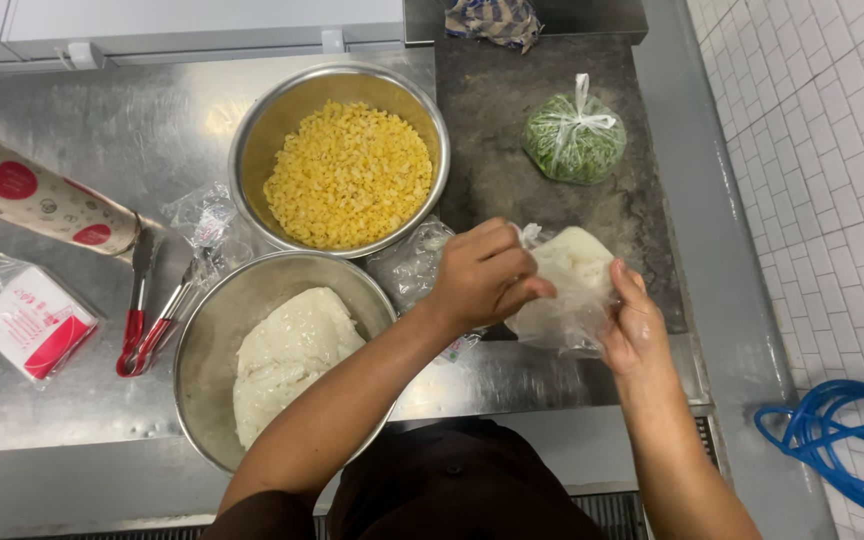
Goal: The person separates and pulls apart large clumps of white noodles in a metal bowl by hand.
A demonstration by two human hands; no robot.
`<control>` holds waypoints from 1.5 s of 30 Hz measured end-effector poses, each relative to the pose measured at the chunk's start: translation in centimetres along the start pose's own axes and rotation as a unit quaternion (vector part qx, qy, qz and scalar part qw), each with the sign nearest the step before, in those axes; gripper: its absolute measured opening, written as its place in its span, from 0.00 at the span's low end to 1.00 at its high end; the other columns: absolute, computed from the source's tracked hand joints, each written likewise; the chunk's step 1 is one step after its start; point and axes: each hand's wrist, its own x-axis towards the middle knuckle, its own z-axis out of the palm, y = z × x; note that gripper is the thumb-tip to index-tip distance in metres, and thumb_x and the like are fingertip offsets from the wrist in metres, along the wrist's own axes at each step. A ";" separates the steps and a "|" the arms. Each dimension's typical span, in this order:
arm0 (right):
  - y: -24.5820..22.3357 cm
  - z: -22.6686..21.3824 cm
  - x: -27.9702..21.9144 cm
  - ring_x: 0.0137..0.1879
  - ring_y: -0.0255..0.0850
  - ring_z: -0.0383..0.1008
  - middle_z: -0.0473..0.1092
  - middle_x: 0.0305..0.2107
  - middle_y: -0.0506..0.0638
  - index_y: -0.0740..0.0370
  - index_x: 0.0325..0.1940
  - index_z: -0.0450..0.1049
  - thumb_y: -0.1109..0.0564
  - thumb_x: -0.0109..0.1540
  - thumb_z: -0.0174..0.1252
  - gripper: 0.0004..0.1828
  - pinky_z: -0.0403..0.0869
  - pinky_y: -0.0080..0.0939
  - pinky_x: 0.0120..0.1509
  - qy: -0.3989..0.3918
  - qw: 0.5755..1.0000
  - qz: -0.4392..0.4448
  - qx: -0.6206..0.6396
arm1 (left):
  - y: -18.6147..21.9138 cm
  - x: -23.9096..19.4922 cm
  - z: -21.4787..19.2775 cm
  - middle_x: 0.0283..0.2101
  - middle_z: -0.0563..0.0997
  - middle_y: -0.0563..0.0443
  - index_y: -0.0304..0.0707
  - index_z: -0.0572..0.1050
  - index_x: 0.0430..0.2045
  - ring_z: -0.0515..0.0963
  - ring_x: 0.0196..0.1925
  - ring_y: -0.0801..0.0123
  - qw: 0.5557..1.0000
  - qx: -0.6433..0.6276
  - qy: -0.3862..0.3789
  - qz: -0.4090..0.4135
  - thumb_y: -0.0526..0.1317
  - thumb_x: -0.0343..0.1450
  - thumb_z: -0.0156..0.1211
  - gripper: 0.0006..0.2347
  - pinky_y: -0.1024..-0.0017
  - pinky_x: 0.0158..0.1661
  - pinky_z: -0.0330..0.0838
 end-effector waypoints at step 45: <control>20.6 21.2 -9.0 0.52 0.34 0.75 0.72 0.46 0.51 0.60 0.54 0.60 0.61 0.60 0.66 0.24 0.78 0.37 0.54 -0.392 0.819 -0.034 -0.417 | 8.9 -21.0 -28.1 0.44 0.77 0.53 0.39 0.70 0.48 0.76 0.46 0.77 0.784 -0.207 0.097 -0.578 0.39 0.64 0.73 0.21 0.75 0.46 0.73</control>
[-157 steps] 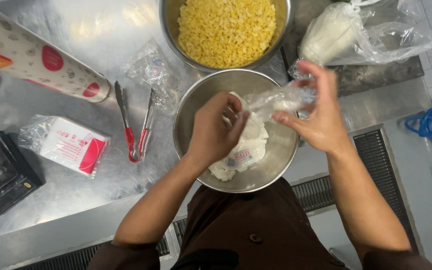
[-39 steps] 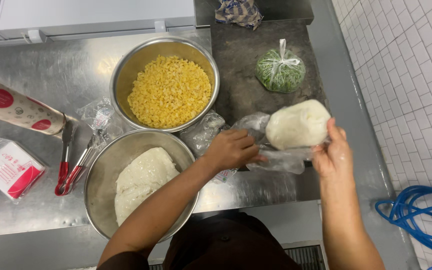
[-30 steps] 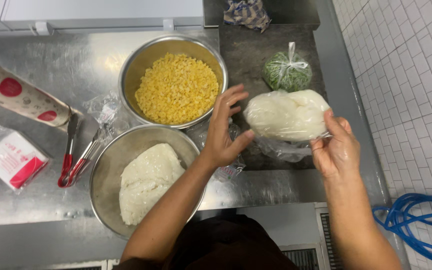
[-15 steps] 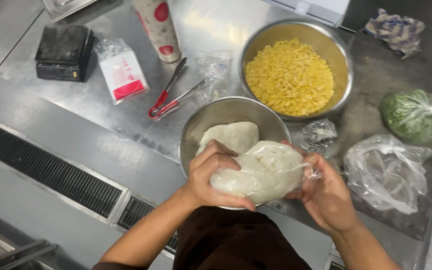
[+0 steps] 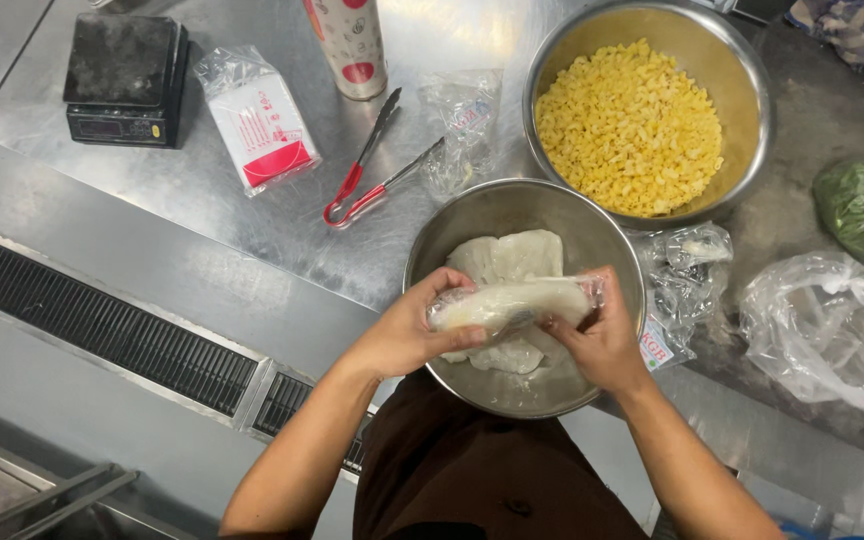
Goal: The person separates and pulls apart large clumps of white noodles in a metal bowl by hand.
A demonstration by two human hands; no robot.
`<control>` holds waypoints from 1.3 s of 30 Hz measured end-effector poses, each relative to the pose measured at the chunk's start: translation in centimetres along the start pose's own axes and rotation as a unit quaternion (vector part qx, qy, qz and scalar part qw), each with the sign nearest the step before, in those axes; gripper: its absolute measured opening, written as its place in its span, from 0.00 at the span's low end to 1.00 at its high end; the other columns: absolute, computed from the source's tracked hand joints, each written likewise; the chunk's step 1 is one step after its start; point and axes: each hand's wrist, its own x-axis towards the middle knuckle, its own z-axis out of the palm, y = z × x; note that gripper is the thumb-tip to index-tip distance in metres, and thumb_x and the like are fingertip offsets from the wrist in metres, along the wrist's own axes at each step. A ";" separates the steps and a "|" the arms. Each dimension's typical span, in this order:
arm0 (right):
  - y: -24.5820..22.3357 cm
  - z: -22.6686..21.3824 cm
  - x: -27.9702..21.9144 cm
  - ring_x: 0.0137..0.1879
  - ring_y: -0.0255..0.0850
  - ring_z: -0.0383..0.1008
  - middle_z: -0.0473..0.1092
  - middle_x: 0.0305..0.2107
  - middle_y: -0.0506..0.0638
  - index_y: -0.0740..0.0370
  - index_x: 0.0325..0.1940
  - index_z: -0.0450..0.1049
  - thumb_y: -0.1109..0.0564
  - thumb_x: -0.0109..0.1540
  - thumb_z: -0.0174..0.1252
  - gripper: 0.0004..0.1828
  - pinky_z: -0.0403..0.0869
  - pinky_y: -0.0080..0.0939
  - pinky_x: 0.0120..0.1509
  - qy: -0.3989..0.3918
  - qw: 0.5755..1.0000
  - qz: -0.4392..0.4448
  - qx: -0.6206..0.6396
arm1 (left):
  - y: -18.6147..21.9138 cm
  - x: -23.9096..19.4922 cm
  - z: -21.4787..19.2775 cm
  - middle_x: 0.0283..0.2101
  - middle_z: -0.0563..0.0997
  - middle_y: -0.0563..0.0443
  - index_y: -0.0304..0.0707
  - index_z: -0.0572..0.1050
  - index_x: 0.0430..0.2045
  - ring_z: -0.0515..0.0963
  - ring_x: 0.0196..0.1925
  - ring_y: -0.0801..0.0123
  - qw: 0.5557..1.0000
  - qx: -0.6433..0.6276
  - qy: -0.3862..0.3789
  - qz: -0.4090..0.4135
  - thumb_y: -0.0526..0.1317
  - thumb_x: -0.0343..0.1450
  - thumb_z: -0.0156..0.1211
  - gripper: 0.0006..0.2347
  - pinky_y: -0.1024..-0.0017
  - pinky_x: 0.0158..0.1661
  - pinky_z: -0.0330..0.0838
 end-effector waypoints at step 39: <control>-0.8 4.7 11.2 0.55 0.53 0.66 0.71 0.47 0.54 0.59 0.51 0.76 0.33 0.52 0.72 0.35 0.63 0.61 0.54 -0.087 0.826 -0.099 -0.548 | 2.0 -4.3 4.2 0.38 0.78 0.47 0.37 0.78 0.35 0.79 0.43 0.50 0.912 0.376 0.009 0.163 0.36 0.62 0.71 0.12 0.59 0.40 0.75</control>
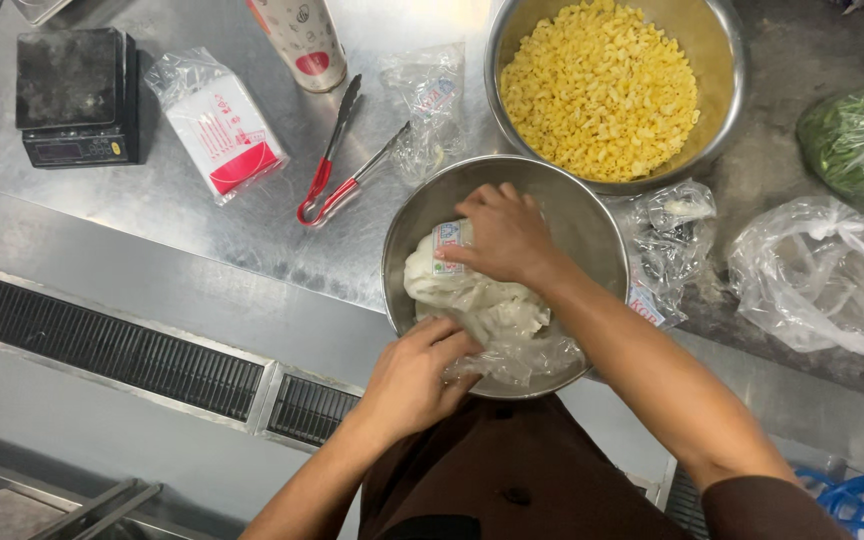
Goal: The person separates and pulls apart large clumps of white noodles in a metal bowl by hand.
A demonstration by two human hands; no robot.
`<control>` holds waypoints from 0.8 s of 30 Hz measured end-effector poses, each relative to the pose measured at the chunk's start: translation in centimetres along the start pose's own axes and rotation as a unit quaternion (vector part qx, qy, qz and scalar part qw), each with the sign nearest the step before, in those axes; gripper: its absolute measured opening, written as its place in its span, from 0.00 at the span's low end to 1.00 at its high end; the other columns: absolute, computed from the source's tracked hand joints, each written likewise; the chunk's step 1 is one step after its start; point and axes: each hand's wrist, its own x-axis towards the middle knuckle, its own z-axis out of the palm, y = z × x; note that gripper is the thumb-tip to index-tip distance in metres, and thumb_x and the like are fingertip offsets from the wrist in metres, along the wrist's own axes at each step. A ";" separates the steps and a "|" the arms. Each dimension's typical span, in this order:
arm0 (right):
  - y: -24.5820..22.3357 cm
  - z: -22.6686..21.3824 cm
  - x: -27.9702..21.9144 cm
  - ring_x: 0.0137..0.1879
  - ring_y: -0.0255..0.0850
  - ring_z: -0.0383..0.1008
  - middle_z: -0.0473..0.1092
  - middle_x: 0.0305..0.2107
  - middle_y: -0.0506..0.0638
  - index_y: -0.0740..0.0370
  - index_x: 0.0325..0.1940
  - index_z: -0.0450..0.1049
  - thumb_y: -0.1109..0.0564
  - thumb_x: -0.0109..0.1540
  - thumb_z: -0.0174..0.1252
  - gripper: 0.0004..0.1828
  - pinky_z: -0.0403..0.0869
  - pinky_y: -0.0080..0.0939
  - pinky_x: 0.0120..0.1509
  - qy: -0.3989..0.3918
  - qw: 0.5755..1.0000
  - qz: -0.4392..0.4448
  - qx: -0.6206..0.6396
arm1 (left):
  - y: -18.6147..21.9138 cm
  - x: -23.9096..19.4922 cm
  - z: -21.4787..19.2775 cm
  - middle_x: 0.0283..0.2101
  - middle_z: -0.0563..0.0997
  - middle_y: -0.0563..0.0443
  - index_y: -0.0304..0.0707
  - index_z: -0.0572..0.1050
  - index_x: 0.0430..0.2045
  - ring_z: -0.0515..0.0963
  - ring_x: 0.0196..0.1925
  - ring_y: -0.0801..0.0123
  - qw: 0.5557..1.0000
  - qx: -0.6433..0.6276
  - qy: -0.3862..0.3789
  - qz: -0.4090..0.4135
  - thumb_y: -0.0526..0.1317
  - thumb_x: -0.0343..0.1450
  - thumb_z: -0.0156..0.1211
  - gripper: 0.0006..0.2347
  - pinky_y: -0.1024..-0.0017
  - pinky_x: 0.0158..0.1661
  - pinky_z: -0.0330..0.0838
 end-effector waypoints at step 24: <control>15.2 -7.1 -15.8 0.71 0.59 0.56 0.58 0.66 0.64 0.51 0.70 0.66 0.39 0.49 0.73 0.48 0.64 0.62 0.70 0.082 0.985 0.138 0.063 | 0.8 6.5 -0.4 0.35 0.79 0.44 0.30 0.74 0.34 0.80 0.36 0.60 0.985 -0.073 0.149 0.042 0.32 0.67 0.67 0.08 0.72 0.40 0.72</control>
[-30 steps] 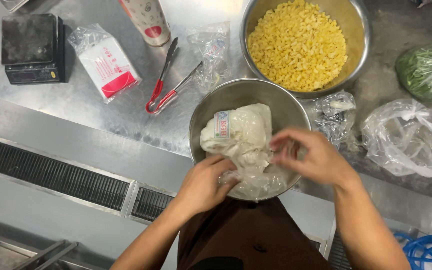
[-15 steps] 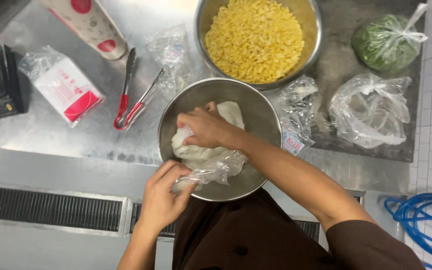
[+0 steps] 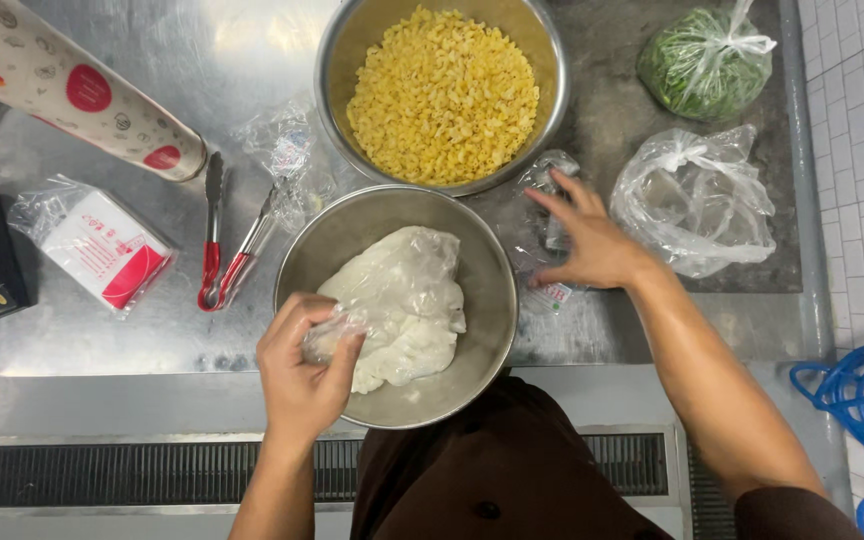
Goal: The person separates and pulls apart large clumps of white noodles in a metal bowl by hand.
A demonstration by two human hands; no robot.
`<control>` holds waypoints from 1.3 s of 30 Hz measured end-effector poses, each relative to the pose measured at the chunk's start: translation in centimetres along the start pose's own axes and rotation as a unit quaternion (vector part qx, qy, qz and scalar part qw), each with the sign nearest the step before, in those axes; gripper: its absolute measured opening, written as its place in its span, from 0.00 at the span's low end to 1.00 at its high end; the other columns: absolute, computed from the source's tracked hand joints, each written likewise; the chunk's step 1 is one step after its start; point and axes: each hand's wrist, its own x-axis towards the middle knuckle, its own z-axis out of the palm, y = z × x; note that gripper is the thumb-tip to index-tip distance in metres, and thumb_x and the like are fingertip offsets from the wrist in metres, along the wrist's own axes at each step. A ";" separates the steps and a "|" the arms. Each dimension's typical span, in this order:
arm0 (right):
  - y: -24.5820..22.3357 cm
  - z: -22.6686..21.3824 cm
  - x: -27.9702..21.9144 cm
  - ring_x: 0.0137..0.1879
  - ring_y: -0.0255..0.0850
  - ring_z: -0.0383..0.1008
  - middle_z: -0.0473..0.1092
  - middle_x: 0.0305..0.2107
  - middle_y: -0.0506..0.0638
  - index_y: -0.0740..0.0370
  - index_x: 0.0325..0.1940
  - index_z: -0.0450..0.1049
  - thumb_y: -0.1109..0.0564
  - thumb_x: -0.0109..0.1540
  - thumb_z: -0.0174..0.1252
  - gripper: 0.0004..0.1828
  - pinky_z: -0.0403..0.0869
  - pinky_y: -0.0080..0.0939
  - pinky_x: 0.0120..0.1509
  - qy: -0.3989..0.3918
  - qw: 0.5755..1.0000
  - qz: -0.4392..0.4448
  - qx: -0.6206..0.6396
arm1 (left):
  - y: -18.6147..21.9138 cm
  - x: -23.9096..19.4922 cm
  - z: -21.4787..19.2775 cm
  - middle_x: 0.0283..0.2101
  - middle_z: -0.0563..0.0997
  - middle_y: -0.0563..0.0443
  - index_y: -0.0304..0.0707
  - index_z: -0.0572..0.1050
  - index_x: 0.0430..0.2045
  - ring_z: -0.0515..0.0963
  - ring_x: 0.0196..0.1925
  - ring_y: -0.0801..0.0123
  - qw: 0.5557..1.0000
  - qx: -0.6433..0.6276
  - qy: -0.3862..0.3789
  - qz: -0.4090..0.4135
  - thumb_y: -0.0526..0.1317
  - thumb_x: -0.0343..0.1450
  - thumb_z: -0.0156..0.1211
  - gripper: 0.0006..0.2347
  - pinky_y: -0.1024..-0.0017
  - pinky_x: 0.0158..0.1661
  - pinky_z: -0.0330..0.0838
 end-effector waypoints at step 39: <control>-1.8 -8.3 -7.5 0.66 0.42 0.65 0.58 0.63 0.57 0.64 0.71 0.57 0.61 0.51 0.70 0.47 0.77 0.43 0.58 0.278 0.916 -0.031 0.288 | 7.3 14.7 21.9 0.46 0.83 0.50 0.37 0.77 0.46 0.82 0.50 0.67 0.879 -0.233 -0.409 0.077 0.28 0.63 0.69 0.17 0.67 0.55 0.75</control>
